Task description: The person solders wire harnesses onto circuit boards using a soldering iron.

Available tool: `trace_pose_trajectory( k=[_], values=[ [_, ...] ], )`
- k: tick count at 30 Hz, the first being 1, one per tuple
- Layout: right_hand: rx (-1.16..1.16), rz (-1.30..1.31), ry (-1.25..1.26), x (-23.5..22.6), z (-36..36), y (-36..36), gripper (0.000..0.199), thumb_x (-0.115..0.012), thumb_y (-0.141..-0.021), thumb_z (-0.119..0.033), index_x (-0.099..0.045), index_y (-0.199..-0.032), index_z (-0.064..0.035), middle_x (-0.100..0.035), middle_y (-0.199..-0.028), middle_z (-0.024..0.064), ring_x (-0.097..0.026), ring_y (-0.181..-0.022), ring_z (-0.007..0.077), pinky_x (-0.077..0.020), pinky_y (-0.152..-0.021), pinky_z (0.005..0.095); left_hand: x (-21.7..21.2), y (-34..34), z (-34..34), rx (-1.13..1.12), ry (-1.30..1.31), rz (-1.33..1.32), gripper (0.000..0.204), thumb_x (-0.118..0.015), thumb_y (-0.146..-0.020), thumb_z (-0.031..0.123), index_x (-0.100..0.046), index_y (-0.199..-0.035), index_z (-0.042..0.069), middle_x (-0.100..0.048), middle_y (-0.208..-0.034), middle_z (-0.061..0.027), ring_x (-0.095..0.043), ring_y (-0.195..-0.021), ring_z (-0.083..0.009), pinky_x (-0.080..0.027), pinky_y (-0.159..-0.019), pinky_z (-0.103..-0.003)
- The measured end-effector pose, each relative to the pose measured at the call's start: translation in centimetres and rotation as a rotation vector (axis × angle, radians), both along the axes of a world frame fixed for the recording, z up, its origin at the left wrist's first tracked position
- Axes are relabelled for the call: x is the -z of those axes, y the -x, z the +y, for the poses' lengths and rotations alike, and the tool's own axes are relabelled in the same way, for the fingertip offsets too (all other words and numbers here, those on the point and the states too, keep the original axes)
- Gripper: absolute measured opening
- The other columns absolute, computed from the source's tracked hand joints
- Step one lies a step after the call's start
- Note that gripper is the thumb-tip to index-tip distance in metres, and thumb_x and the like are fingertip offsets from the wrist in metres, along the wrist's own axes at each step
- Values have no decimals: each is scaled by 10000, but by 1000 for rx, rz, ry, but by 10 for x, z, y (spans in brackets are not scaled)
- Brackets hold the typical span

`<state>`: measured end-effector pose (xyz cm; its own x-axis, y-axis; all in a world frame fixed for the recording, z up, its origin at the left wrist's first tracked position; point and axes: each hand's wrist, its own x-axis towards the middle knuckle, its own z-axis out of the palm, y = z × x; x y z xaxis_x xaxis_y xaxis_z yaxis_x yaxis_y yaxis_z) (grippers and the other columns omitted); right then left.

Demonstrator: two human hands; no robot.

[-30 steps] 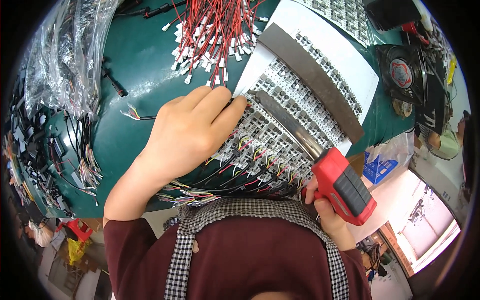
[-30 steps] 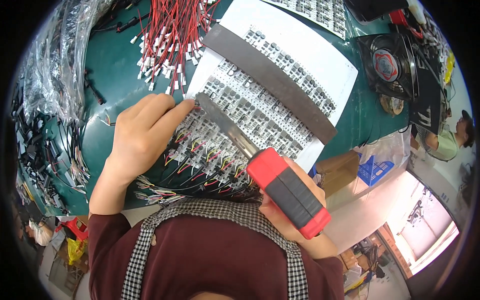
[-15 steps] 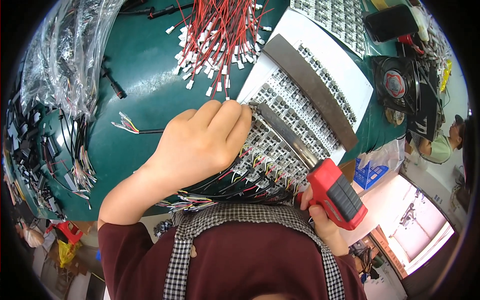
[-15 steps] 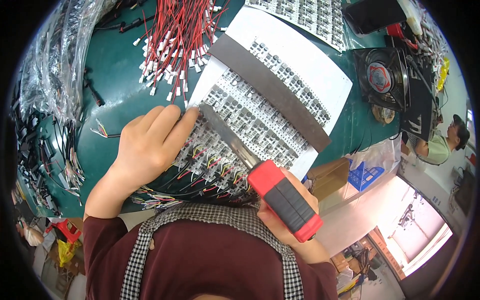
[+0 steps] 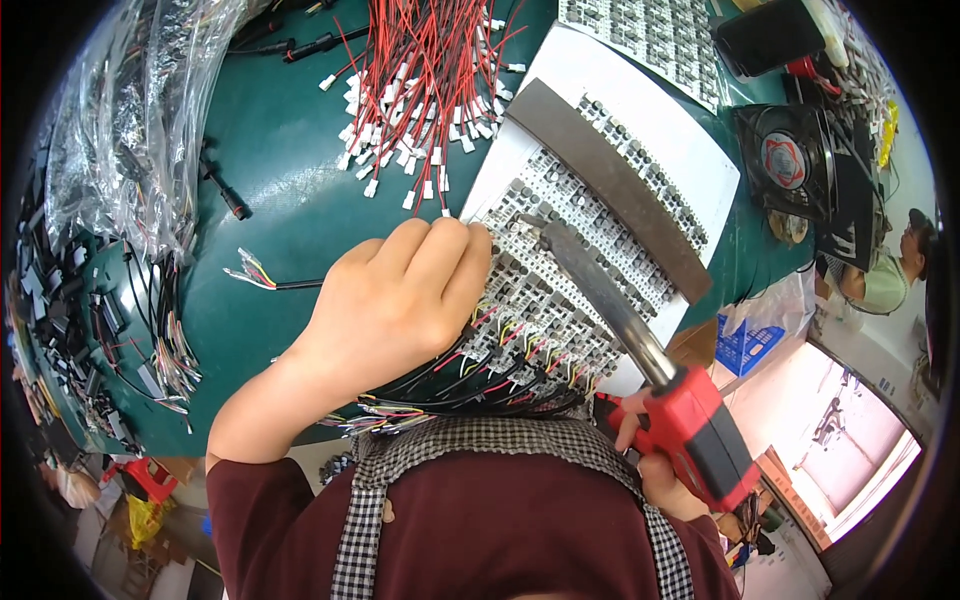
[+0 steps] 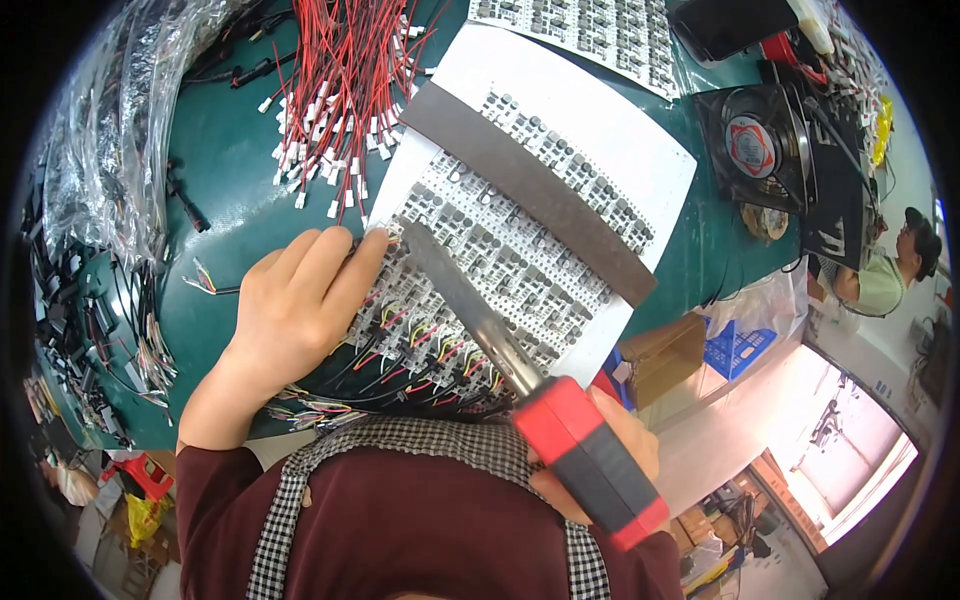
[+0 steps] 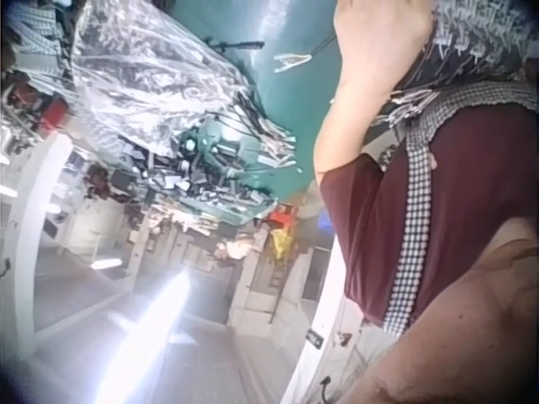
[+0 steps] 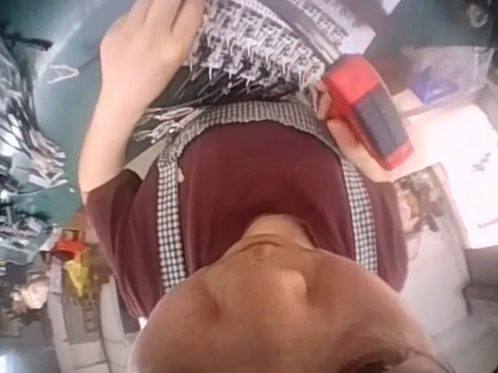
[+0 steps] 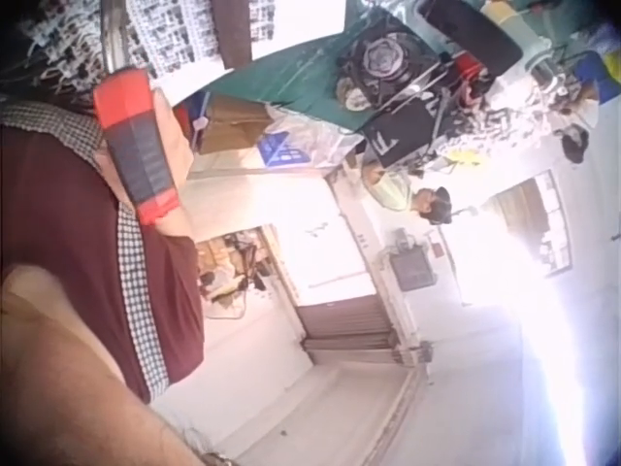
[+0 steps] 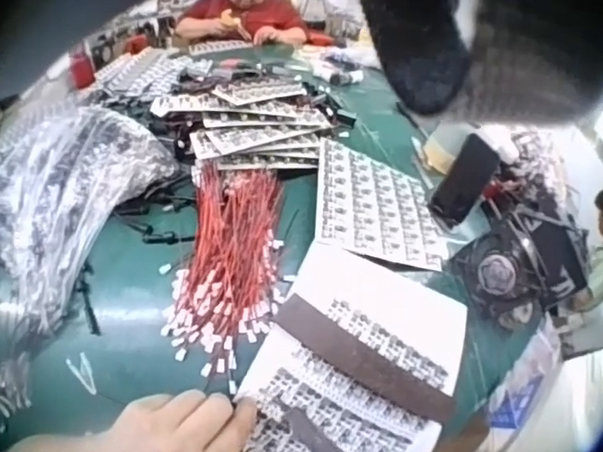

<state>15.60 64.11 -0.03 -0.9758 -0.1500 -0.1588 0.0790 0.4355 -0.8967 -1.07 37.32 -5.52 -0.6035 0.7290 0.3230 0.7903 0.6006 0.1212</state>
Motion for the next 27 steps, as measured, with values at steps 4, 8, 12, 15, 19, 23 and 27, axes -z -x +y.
trace_pose_trajectory(
  k=[4,8,12,15,19,23,27],
  values=[
    [183,-69,72,-8,-13,5,581,-771,-670,-86,-525,-1186,18,-650,-771,25,-657,-685,177,-510,-622,263,-3,0,0,7,19,3,223,-624,-688,76,-616,-905,23,-439,-749,-2,-477,-625,-85,-356,-432,-209],
    [221,-261,67,-9,-15,18,383,-739,-611,-29,-599,-966,-47,-622,-734,5,-642,-643,168,-494,-598,266,-3,0,3,-25,-7,37,209,-645,-696,72,-624,-898,22,-526,-862,-18,-498,-653,-89,-364,-432,-203],
    [226,-264,99,-6,-15,14,366,-743,-609,-37,-625,-955,-53,-633,-785,25,-642,-651,176,-499,-613,269,-3,2,2,-8,-33,30,220,-654,-692,69,-629,-904,17,-555,-933,-33,-511,-678,-96,-370,-433,-204],
    [358,-181,205,6,-16,-1,521,-746,-607,-35,-599,-1106,-34,-646,-806,42,-649,-673,181,-514,-644,274,-5,3,3,2,-47,-50,235,-648,-688,57,-632,-918,12,-550,-921,-36,-515,-688,-113,-379,-443,-208],
    [239,-161,189,12,-5,-3,727,-746,-621,-24,-469,-1294,-19,-656,-803,53,-656,-677,181,-526,-663,285,-1,-1,4,-24,-162,-117,258,-635,-679,35,-637,-935,-3,-516,-859,-42,-527,-695,-139,-425,-477,-239],
    [-52,15,-249,19,1,-5,767,-754,-665,-47,-388,-1337,19,-672,-801,33,-666,-663,161,-523,-637,277,-4,-10,10,-38,-154,-138,280,-634,-676,23,-636,-953,-17,-478,-806,-51,-533,-673,-154,-460,-507,-254],
    [59,-89,-31,29,2,-12,727,-779,-670,-98,-432,-1288,63,-678,-771,-2,-674,-662,145,-511,-609,249,0,-10,10,-35,-164,-119,285,-636,-682,24,-632,-962,-32,-482,-816,-60,-535,-663,-153,-461,-510,-238]
  ],
)
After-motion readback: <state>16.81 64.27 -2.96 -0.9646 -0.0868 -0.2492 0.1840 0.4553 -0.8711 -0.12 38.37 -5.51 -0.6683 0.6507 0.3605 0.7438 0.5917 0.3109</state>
